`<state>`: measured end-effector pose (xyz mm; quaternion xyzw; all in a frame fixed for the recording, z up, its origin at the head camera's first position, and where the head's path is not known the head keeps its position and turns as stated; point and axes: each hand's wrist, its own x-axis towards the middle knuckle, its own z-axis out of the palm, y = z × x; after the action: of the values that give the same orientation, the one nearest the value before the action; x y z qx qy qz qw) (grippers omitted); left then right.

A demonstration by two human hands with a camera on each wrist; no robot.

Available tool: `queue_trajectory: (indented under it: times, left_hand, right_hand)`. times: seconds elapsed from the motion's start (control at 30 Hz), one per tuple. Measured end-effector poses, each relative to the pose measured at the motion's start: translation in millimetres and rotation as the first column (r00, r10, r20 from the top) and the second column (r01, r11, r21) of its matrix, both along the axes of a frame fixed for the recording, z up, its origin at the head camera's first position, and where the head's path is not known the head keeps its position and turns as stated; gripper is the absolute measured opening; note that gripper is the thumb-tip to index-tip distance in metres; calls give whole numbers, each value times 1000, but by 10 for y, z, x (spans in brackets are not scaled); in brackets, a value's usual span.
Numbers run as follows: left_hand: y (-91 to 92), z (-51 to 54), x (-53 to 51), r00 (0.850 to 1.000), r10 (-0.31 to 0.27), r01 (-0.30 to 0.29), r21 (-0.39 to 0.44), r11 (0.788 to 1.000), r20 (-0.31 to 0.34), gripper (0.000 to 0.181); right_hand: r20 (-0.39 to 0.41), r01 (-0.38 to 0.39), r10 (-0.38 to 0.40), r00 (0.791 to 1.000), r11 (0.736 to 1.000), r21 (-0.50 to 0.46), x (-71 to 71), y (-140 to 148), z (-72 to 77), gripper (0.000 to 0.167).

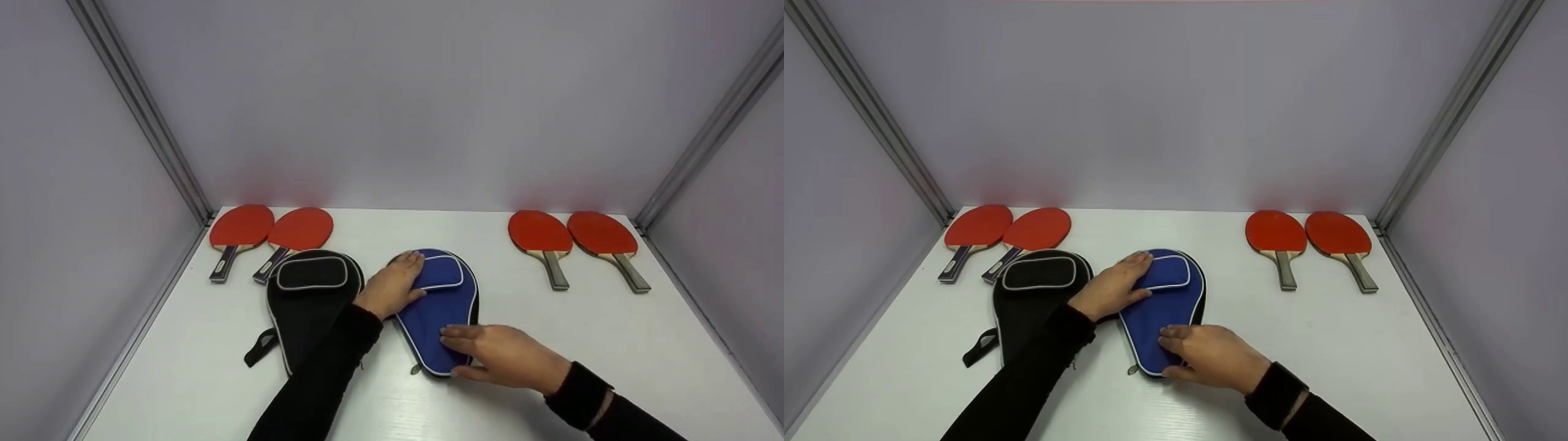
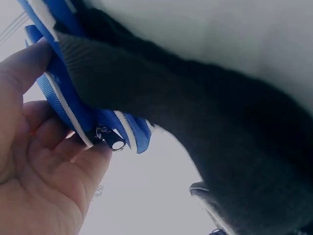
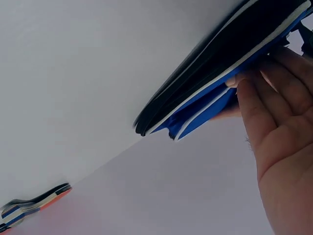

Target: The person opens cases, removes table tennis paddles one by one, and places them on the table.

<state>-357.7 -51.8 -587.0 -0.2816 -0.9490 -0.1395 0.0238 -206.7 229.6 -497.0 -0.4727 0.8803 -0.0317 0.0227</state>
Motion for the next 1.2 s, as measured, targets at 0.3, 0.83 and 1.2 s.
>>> queue_trajectory:
  times: [0.3, 0.83, 1.2]
  left_hand:
    - [80, 770, 571, 999, 33, -31, -66, 997, 22, 72]
    - [116, 794, 679, 990, 77, -66, -92, 994, 117, 72]
    - [141, 755, 705, 989, 32, -16, -108, 994, 142, 70]
  right_hand:
    - [-46, 64, -63, 997, 998, 19, 103, -221, -109, 65]
    - [-63, 218, -219, 974, 976, -18, -255, -188, -180, 64]
    - [15, 312, -311, 950, 949, -49, -527, -136, -203, 64]
